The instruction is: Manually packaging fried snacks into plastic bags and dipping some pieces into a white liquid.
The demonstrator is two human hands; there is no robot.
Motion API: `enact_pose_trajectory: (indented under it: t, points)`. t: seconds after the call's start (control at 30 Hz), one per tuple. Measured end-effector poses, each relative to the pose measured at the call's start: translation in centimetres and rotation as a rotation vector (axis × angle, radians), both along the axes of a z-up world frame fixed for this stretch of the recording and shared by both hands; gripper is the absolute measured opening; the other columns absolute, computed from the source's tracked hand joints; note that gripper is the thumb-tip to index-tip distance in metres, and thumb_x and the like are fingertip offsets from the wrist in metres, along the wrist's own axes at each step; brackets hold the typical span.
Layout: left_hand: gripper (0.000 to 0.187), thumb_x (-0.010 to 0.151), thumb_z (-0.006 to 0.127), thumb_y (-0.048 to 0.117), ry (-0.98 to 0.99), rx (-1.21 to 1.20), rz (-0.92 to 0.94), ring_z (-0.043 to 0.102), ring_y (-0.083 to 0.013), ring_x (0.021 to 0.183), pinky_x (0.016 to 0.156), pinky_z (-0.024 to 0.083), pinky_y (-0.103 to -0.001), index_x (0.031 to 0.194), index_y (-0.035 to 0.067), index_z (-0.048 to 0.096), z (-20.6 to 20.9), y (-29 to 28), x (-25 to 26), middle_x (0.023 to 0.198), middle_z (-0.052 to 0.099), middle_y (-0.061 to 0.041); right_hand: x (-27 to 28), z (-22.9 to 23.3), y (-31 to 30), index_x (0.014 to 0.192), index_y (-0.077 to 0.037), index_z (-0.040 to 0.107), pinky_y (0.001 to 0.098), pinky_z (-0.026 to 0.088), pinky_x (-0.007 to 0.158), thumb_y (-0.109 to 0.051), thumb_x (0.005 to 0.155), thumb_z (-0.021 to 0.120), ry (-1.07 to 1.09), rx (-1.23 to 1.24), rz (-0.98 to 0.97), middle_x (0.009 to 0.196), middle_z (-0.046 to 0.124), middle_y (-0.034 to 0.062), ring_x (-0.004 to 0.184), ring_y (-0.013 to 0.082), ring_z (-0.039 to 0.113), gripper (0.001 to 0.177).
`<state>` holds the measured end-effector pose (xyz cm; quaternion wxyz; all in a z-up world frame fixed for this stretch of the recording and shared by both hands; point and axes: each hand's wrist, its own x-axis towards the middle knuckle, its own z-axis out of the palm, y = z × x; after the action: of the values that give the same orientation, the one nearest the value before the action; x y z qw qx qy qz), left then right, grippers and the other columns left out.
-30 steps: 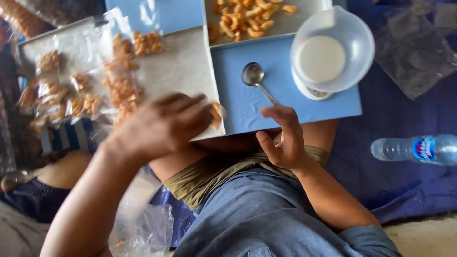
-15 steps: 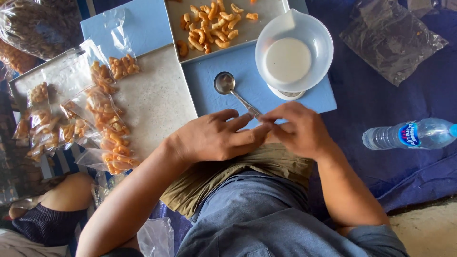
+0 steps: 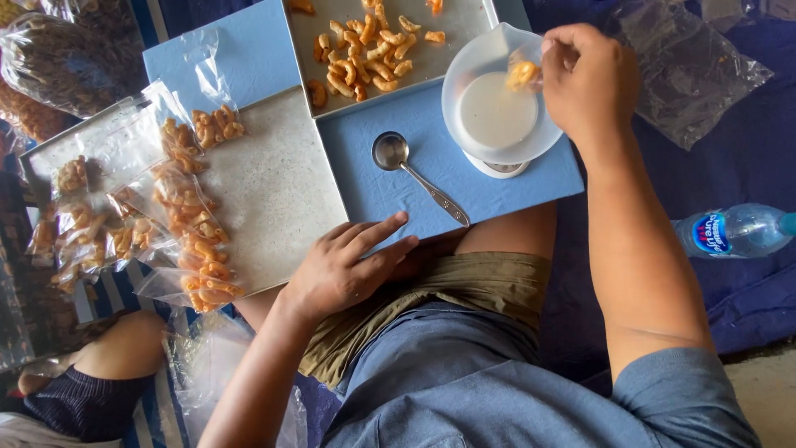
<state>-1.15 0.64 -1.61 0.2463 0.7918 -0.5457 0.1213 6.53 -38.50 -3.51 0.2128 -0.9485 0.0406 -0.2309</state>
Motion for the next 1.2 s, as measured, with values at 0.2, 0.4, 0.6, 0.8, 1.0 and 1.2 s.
enact_pose_trajectory:
  t: [0.2,0.4,0.6,0.8,1.0,1.2]
  points:
    - [0.027,0.098,0.077,0.01,0.223,-0.193,0.202,0.076,-0.0214,0.093,0.082,0.063,-0.035,0.125,0.011,0.07,-2.4,2.1,-4.0,0.143,0.056,-0.018,-1.0,0.2,-0.7,0.12,0.003,0.07,0.0346,0.059,0.075,0.007,0.102,0.067,-0.35,0.147,0.054,0.11,0.073,0.0163,0.1,0.0265,0.072,0.018]
    - [0.02,0.095,0.073,-0.003,0.185,-0.407,0.283,0.066,-0.0174,0.074,0.073,0.058,-0.034,0.112,0.008,0.069,-5.5,3.6,-7.9,0.133,0.062,-0.021,-6.9,-3.6,0.0,0.111,-0.012,0.063,0.0274,0.052,0.061,0.002,0.1,0.056,-0.667,0.707,-0.31,0.107,0.068,0.0109,0.077,0.0217,0.066,0.019]
    - [0.019,0.101,0.066,0.012,0.181,-0.09,0.131,0.074,-0.0223,0.091,0.066,0.051,-0.034,0.12,0.01,0.069,-8.5,8.6,-11.5,0.132,0.068,-0.016,-15.3,-15.6,0.8,0.106,-0.011,0.047,0.0292,0.049,0.064,-0.034,0.102,0.041,-0.403,0.98,-0.685,0.096,0.051,0.0048,0.078,0.017,0.054,0.024]
    - [0.013,0.094,0.066,0.012,0.212,-0.054,0.345,0.067,-0.0197,0.077,0.066,0.054,-0.034,0.102,0.017,0.075,-14.7,12.2,-15.2,0.111,0.075,-0.002,-19.7,-16.1,6.6,0.16,-0.008,0.031,0.0436,0.028,0.12,-0.047,0.105,0.031,0.498,0.7,-0.582,0.164,0.035,0.0153,0.149,0.0348,0.035,0.067]
    - [0.014,0.089,0.068,0.011,0.129,-0.019,0.463,0.071,-0.0169,0.079,0.067,0.055,-0.03,0.098,0.019,0.075,-13.8,9.6,-12.9,0.104,0.076,0.001,-17.1,-14.2,6.8,0.153,-0.021,0.046,0.0441,0.044,0.099,-0.042,0.101,0.033,0.51,0.799,-0.697,0.149,0.057,0.0075,0.128,0.0344,0.056,0.058]
    - [0.012,0.088,0.069,0.01,0.123,-0.013,0.494,0.07,-0.0153,0.076,0.065,0.055,-0.029,0.094,0.018,0.075,-13.3,9.3,-13.1,0.101,0.076,0.003,-18.3,-15.8,6.2,0.15,-0.014,0.049,0.0374,0.042,0.104,-0.04,0.103,0.038,0.366,0.909,-0.624,0.147,0.057,0.0086,0.13,0.0283,0.055,0.054]
